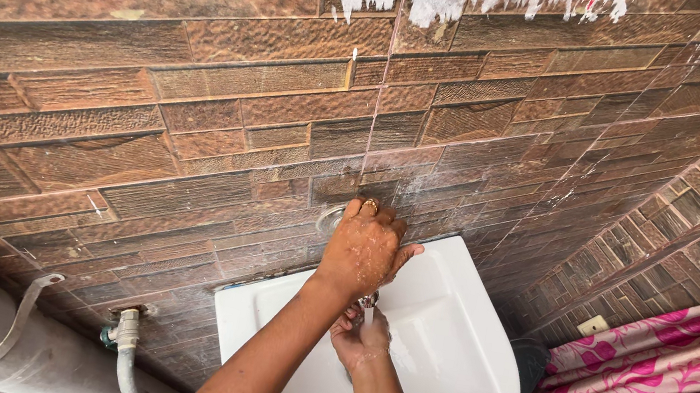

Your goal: The person scrubs the inside of a white wall-mounted sink with their hands, then detaches and reattaches the sink to the wall, and finally rinses the sink and their hands with water from the tap.

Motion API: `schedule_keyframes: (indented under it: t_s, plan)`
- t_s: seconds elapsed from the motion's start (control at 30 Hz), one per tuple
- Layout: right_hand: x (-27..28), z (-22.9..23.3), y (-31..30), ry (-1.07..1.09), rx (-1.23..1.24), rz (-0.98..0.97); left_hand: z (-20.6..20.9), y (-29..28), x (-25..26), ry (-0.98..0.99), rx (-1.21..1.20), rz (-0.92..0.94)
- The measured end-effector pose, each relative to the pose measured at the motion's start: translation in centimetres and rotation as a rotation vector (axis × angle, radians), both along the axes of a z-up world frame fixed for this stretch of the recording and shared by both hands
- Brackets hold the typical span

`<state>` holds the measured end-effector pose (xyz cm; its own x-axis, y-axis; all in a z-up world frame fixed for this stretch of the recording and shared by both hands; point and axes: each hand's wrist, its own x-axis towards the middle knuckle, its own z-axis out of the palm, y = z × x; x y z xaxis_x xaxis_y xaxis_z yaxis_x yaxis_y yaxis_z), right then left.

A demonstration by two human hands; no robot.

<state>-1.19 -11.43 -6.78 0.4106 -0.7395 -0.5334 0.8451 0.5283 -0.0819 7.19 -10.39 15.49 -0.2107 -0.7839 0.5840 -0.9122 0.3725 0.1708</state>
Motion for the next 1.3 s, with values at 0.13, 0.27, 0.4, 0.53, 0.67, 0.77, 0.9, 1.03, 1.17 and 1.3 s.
schedule_keyframes:
  t_s: [0.13,0.27,0.4,0.53,0.67,0.77,0.9,1.03,1.17,1.3]
  plan:
    - [-0.1,-1.4,-0.8,-0.145,-0.026,0.077,0.6,0.0,2.5,0.119,0.272,-0.185]
    - [-1.7,-1.7,-2.3,0.318,-0.356,0.224,1.8,-0.8,4.1,0.171,0.467,-0.260]
    - [-6.0,0.5,-5.0,1.450,-1.074,0.260,0.8,-0.4,4.6,0.231,0.113,-0.378]
    - [-9.1,2.7,-7.1,2.474,-1.386,-0.104,-0.2,-0.7,4.1,0.239,0.152,-0.319]
    - [-4.6,1.3,-5.0,2.499,-1.305,-0.232,-0.6,-1.0,4.1,0.221,0.098,-0.306]
    - [3.0,-1.2,1.7,1.876,-1.236,0.083,-0.9,-0.9,4.0,0.255,0.145,-0.279]
    - [10.7,-0.8,10.1,1.947,-1.662,-0.092,-0.8,-0.9,3.8,0.279,0.184,-0.258]
    - [8.7,0.2,9.9,1.898,-1.992,0.077,-0.9,-0.9,3.8,0.292,0.179,-0.248]
    - [0.3,0.1,3.9,1.962,-1.955,0.235,-1.0,-0.8,3.6,0.286,0.128,-0.252]
    - [-8.7,1.9,-3.1,2.335,-1.559,0.191,-0.9,-0.9,3.7,0.265,0.127,-0.236]
